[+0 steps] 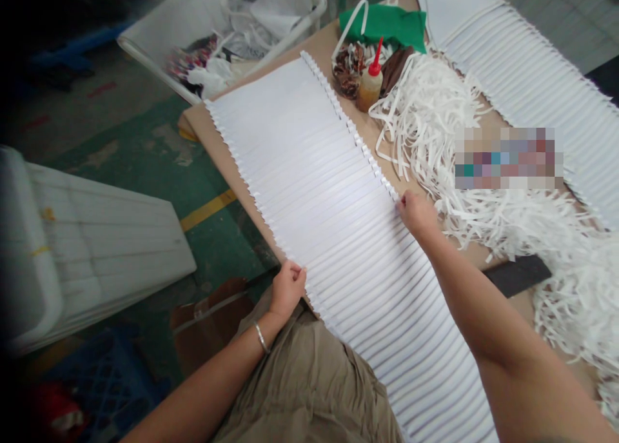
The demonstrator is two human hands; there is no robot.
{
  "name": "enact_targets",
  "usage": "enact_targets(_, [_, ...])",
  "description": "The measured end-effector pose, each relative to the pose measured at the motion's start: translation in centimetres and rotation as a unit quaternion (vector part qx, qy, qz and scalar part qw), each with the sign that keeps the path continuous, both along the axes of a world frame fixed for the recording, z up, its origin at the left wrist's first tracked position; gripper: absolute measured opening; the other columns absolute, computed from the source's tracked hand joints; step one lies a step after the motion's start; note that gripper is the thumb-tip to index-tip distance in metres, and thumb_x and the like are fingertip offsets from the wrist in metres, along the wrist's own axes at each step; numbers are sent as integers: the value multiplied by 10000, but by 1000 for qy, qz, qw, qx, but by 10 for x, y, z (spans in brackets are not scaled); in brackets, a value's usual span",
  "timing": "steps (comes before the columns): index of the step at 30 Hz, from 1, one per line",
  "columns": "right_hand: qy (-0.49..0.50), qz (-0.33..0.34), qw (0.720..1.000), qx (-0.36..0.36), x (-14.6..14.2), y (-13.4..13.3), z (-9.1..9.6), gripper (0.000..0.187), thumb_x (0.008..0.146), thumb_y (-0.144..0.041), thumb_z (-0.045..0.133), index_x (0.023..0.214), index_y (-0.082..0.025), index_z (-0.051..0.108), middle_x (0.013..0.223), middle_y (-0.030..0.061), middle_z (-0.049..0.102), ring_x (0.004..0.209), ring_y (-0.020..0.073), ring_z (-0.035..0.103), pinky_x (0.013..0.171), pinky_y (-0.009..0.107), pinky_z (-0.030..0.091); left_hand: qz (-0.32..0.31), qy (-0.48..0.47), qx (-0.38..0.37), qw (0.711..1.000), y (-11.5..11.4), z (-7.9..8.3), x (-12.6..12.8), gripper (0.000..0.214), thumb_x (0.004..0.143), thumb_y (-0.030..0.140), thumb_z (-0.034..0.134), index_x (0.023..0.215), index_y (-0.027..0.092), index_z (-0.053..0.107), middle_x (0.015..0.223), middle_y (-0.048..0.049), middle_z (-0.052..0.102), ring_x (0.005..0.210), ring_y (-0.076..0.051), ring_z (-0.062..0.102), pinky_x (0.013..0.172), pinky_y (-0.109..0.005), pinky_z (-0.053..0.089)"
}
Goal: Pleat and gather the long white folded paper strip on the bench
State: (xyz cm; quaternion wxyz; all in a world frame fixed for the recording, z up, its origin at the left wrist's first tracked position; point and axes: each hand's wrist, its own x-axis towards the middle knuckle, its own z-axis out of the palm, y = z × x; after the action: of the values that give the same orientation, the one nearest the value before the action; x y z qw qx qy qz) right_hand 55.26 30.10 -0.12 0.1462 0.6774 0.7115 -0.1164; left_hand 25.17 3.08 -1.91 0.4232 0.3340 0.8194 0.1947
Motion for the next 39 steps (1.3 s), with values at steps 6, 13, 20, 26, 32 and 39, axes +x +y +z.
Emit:
enact_targets(6, [45,-56,996,58,-5,42,-9,437,962,-444,449,1215,-157,659,1127,190,695,946,291,631,824,392,471,37,-71,25,997,-15,8,-8,57,892,258,519,937,233,494,620,64,569,523,-140,567,570,-247,403])
enact_targets(13, [44,-67,995,67,-15,56,-17,403,927,-368,437,1117,-143,712,1199,208,662,933,293,631,794,406,477,57,-128,39,989,-21,23,-10,112,883,241,494,995,235,486,574,95,529,473,-135,551,530,-239,406])
enact_targets(20, [70,-53,995,41,39,-47,51,266,880,-427,492,873,-212,648,862,96,711,761,251,630,692,354,427,-85,-157,69,981,12,51,14,134,909,198,483,966,216,603,708,11,627,655,-162,631,641,-266,499])
enact_targets(26, [180,87,970,-137,20,-184,143,214,932,-423,477,812,-260,546,731,26,661,652,207,612,622,333,404,-331,-292,256,860,54,113,95,330,937,174,465,1177,221,686,1303,-108,674,1310,-231,586,1124,-370,476])
enact_targets(32, [265,39,939,-214,42,-197,185,285,961,-500,506,853,-256,606,724,17,625,659,178,570,616,312,442,-323,-326,144,877,48,110,91,229,932,292,558,875,176,748,779,-44,716,747,-176,680,773,-281,536])
enact_targets(39, [357,-89,903,-223,69,-147,130,568,777,-763,652,779,-195,661,713,50,637,652,166,556,621,308,461,-72,-274,25,959,0,66,-8,199,864,292,587,756,159,687,521,31,582,488,-124,542,544,-235,414])
